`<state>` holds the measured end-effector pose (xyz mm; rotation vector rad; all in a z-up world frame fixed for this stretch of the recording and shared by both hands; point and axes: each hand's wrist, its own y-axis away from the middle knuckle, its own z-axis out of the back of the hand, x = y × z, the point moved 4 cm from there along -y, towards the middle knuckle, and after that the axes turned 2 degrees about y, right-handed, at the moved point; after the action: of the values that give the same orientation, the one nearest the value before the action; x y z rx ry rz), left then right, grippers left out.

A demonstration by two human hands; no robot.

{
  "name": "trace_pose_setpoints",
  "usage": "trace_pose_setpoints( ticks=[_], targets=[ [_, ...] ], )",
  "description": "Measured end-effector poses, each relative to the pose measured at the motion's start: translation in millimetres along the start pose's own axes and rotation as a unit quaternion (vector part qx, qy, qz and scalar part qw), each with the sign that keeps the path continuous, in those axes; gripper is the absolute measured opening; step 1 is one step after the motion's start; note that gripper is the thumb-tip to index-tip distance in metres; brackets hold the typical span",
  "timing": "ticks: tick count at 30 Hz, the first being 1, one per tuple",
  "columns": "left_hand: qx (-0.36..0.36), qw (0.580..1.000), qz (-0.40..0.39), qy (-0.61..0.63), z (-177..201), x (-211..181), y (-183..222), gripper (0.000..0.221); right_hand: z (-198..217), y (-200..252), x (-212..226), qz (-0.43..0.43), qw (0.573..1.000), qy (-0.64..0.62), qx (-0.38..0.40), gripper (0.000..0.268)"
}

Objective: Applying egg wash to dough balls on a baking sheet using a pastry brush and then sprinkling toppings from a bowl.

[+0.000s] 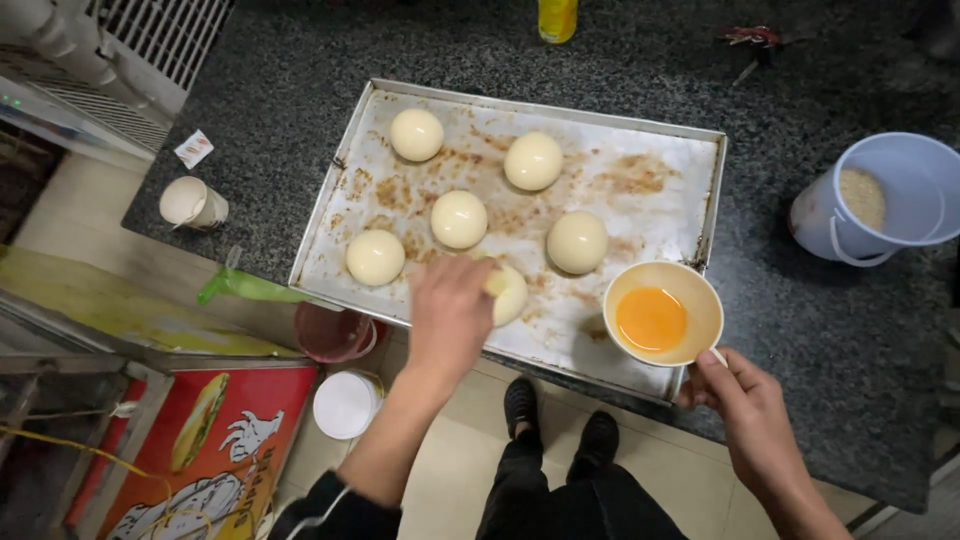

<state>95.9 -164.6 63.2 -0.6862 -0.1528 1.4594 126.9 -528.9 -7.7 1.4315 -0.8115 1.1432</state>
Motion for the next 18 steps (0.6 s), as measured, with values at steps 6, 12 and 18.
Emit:
trace_pose_setpoints(
  ticks=[6,12,18],
  targets=[
    [0.185,0.937,-0.284,-0.079,-34.6,-58.6,62.7,0.013,11.4,-1.6,-8.5,-0.018,0.999,-0.029,-0.007,0.039],
    [0.059,0.981,-0.155,-0.098,-33.2,-31.1,-1.7,0.021,16.7,2.2,-5.0,-0.033,0.999,-0.008,-0.009,0.037],
    [0.247,0.89,-0.373,-0.093,-56.0,-82.0,57.2,0.011,30.1,4.5,-14.4,-0.031,0.999,-0.038,-0.02,0.034]
  ],
)
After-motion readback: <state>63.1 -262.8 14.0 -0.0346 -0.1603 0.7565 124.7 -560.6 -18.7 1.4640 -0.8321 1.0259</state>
